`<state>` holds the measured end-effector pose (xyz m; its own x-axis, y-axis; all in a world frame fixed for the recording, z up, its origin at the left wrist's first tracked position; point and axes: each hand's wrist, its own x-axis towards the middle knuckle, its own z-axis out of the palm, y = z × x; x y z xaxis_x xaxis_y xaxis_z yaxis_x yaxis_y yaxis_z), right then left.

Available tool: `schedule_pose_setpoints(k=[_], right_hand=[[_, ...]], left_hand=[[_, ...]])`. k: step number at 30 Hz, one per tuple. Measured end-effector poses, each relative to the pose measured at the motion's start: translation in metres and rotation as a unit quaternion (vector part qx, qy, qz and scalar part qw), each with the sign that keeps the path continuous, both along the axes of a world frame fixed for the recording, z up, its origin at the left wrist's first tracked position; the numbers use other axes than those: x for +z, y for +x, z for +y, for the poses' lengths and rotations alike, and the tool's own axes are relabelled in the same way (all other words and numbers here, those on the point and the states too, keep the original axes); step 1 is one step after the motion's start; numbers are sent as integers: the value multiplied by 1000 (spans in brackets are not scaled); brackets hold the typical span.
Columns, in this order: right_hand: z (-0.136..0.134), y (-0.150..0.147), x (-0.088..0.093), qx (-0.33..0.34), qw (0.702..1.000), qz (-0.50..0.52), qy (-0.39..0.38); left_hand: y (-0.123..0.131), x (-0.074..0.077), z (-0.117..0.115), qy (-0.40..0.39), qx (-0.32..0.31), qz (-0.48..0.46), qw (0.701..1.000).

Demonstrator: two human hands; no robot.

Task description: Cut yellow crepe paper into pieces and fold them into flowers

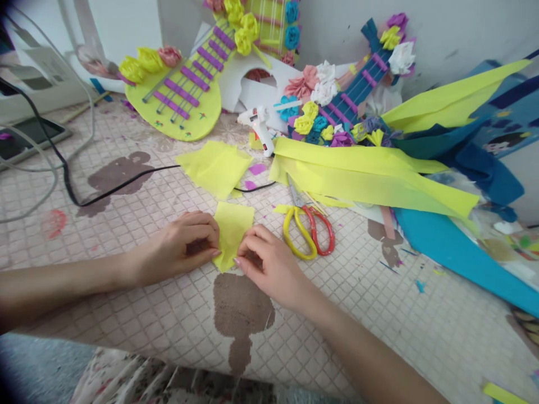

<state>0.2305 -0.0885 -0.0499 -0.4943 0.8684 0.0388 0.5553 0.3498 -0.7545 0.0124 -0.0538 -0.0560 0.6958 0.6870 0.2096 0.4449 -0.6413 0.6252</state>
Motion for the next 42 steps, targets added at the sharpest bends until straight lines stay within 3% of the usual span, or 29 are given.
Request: schedule_pose_setpoints(k=[7, 24, 42], right_hand=[[-4, -9, -2, -43, 998, -32, 27], [-4, -4, 1, -12, 1000, -8, -12], [-5, -14, -7, -79, 995, -31, 42]], left_hand=[[1, 0, 1, -13, 6, 5, 1000], [-12, 14, 14, -99, -119, 35, 987], [1, 2, 1, -37, -15, 20, 999]])
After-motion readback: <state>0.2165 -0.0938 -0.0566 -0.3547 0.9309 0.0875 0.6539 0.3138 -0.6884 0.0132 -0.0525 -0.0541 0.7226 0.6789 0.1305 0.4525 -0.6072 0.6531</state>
